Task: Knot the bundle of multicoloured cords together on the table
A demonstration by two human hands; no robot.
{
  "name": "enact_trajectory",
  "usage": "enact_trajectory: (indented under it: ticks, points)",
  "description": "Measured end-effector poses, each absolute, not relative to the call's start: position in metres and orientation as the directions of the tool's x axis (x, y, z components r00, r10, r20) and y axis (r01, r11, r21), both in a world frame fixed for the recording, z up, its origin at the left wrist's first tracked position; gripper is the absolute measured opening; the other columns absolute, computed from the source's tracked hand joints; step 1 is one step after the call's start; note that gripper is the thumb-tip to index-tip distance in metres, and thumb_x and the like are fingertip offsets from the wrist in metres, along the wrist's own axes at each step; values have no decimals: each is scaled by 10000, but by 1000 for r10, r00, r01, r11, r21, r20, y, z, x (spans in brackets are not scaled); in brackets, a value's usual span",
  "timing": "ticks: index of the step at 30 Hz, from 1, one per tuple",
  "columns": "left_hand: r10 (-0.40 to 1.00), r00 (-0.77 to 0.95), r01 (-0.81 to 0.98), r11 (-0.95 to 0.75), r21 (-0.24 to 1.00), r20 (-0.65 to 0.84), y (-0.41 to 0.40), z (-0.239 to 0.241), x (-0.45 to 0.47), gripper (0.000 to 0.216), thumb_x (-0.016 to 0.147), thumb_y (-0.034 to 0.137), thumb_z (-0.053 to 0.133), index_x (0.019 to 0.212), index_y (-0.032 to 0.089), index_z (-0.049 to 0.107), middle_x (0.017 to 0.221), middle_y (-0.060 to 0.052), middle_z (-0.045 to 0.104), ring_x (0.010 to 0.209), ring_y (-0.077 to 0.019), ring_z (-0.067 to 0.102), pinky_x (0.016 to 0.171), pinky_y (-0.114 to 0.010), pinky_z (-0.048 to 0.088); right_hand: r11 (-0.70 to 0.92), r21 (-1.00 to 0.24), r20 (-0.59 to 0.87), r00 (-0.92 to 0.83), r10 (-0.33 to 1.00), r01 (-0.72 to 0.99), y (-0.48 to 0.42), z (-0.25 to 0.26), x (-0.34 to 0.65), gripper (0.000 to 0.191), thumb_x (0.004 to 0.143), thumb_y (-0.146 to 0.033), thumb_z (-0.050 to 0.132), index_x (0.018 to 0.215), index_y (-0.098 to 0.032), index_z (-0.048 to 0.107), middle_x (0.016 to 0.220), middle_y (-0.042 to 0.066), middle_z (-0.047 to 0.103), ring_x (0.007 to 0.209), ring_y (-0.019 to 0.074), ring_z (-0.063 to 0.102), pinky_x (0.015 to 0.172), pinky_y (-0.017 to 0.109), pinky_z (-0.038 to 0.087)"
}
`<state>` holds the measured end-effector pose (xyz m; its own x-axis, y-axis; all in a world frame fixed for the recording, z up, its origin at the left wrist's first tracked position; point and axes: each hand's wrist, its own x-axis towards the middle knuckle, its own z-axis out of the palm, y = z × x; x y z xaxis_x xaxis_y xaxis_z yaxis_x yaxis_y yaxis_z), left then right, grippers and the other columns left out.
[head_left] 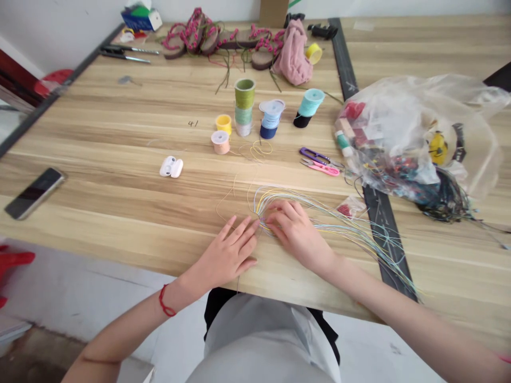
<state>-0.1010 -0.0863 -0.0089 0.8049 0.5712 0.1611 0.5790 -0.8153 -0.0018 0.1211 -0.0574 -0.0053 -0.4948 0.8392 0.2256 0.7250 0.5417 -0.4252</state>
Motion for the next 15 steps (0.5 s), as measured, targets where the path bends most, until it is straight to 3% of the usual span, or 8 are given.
enact_trajectory:
  ticks: [10,15]
  points:
    - [585,796,589,-808,29,156,-88,-10,-101,425,1004,415,456,1246,85,573,1531,-143,426,1435,-298,360,1217,-504,213,556,-351,181,-528,830,753,-56,-4,119,178,975,-152,478,871,-155,622,1112,153,627,1024,269,507,864,435,493]
    - [591,795,590,-806,51,138,-88,-10,-101,458,1000,404,470,1318,81,537,1535,-138,421,1446,-300,344,1216,-502,211,563,-379,205,-526,825,735,-57,1,119,179,979,-169,466,897,-182,624,1137,140,618,1030,269,513,875,449,492]
